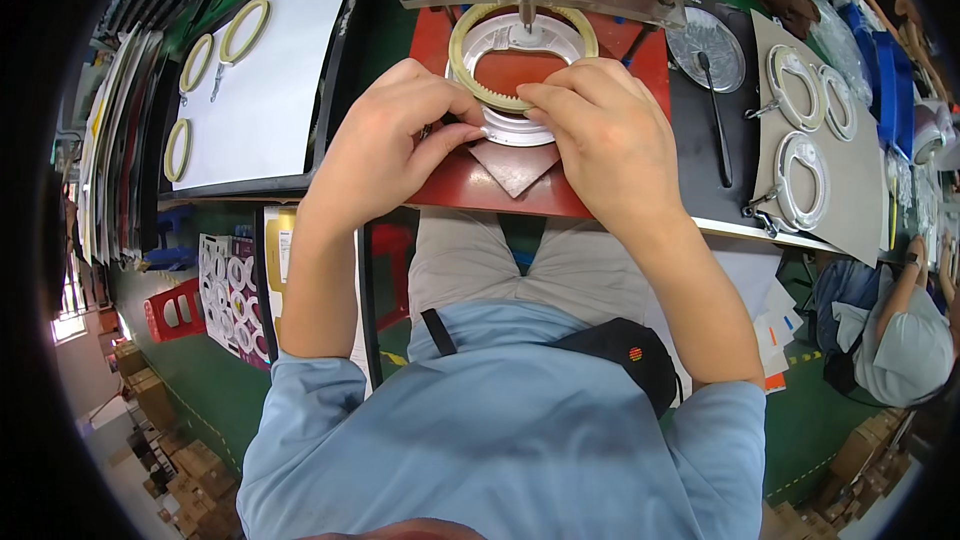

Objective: Applying grease to a geared ring component using a brush at an assembly workstation.

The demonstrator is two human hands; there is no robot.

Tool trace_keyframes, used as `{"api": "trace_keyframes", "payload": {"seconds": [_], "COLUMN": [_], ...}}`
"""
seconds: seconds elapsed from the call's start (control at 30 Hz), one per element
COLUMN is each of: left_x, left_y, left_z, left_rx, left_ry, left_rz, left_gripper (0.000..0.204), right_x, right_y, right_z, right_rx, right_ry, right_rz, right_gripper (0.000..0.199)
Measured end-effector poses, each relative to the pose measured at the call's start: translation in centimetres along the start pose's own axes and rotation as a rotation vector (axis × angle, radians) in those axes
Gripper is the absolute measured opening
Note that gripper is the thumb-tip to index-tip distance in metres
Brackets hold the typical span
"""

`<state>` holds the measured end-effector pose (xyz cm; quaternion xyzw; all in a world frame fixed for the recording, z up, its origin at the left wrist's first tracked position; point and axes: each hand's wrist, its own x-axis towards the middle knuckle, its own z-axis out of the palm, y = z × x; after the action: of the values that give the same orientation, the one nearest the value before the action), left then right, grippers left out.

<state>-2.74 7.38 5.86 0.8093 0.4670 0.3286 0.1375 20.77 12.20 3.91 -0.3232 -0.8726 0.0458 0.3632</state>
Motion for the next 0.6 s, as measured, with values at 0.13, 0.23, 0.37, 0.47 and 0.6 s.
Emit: {"api": "trace_keyframes", "payload": {"seconds": [0.13, 0.23, 0.37, 0.47, 0.6], "left_x": [0.4, 0.8, 0.5, -1.0, -2.5], "left_y": [-0.6, -1.0, -1.0, -0.4, 0.6], "left_z": [-0.5, -0.7, -0.4, 0.6, 0.9], "left_rx": [-0.026, -0.041, -0.041, 0.107, 0.284], "left_ry": [-0.055, -0.086, -0.058, 0.075, 0.128], "left_rz": [0.008, 0.027, 0.082, 0.148, 0.140], "left_gripper": [0.010, 0.010, 0.010, 0.011, 0.026], "right_x": [0.2, 0.2, 0.2, 0.2, 0.5], "right_y": [-0.2, -0.2, -0.1, 0.1, 0.3], "right_z": [-0.1, -0.1, -0.3, -0.2, -0.3], "right_rx": [0.024, 0.037, 0.027, 0.032, 0.044], "right_ry": [-0.006, -0.009, -0.018, -0.018, -0.044], "right_rz": [0.006, 0.008, -0.007, -0.036, -0.062], "right_gripper": [0.021, 0.021, 0.022, 0.022, 0.024]}}
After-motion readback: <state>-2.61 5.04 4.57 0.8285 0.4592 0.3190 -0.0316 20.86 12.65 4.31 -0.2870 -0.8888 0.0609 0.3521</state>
